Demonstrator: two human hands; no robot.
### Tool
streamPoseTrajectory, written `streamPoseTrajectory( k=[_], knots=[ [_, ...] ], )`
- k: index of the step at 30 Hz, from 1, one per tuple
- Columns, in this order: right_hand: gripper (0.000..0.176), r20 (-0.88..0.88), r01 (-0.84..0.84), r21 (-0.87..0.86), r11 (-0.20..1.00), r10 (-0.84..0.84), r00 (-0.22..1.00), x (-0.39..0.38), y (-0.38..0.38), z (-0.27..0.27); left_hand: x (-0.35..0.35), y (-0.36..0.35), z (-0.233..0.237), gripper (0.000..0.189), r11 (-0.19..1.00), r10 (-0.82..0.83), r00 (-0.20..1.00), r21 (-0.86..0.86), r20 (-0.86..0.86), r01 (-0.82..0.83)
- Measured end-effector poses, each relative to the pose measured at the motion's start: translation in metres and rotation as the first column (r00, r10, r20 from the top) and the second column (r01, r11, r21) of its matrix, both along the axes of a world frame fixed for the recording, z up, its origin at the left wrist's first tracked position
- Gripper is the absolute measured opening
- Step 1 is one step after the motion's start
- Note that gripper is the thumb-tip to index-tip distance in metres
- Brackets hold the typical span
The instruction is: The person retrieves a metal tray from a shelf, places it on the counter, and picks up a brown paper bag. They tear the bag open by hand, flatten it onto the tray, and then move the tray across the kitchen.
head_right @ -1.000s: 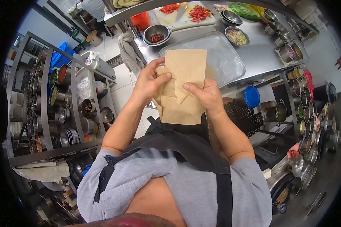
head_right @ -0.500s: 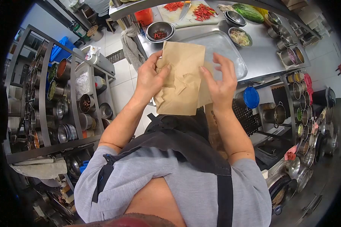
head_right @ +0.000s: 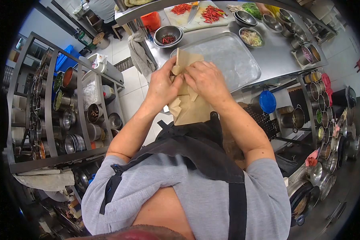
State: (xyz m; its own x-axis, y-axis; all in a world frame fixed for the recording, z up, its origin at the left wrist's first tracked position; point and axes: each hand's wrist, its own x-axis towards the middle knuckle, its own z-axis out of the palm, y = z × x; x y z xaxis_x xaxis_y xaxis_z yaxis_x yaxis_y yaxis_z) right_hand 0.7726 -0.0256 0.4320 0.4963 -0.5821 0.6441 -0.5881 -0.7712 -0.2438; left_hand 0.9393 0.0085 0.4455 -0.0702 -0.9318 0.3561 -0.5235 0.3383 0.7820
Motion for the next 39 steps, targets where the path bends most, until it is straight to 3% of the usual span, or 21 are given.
streamPoseTrajectory(
  k=[5, 8, 12, 19, 21, 28, 33, 37, 39],
  knots=[
    [0.012, 0.035, 0.02, 0.023, 1.0, -0.021, 0.999, 0.01, -0.004, -0.009, 0.002, 0.0, -0.001, 0.052, 0.996, 0.022, 1.0, 0.089, -0.013, -0.021],
    [0.012, 0.089, -0.01, 0.11, 0.994, 0.0, 0.996, 0.008, -0.003, -0.007, 0.007, -0.004, -0.006, 0.05, 0.999, 0.025, 0.999, -0.022, -0.034, -0.025],
    [0.012, 0.159, -0.085, 0.163, 0.983, 0.059, 0.985, 0.004, 0.002, -0.001, 0.013, -0.006, -0.011, 0.051, 1.0, 0.019, 0.997, 0.004, -0.07, -0.019],
    [0.014, 0.087, -0.025, 0.182, 0.983, 0.009, 0.996, 0.004, 0.003, -0.008, 0.011, -0.003, -0.019, 0.053, 0.993, -0.013, 0.995, 0.112, -0.096, 0.024],
    [0.009, 0.115, -0.035, 0.068, 0.997, 0.027, 0.993, 0.005, 0.003, -0.01, 0.006, -0.003, -0.019, 0.054, 0.991, -0.037, 0.993, 0.121, -0.113, 0.051],
    [0.01, 0.037, 0.038, 0.03, 0.999, -0.04, 0.999, 0.005, 0.0, -0.023, -0.001, -0.004, -0.015, 0.053, 0.999, -0.016, 1.0, 0.047, -0.004, 0.016],
    [0.013, 0.028, 0.036, 0.006, 0.999, -0.037, 0.999, 0.009, -0.011, -0.031, 0.004, -0.014, -0.018, 0.053, 0.99, -0.019, 0.999, 0.137, 0.037, 0.014],
    [0.013, 0.027, 0.03, 0.016, 0.999, -0.03, 0.999, 0.009, -0.026, -0.029, 0.009, -0.023, -0.028, 0.053, 0.978, -0.005, 1.0, 0.207, -0.031, 0.012],
    [0.008, 0.052, -0.016, -0.053, 0.998, 0.019, 0.998, 0.007, -0.034, -0.022, 0.012, -0.023, -0.027, 0.055, 0.976, 0.015, 1.0, 0.217, -0.023, -0.01]
  ],
)
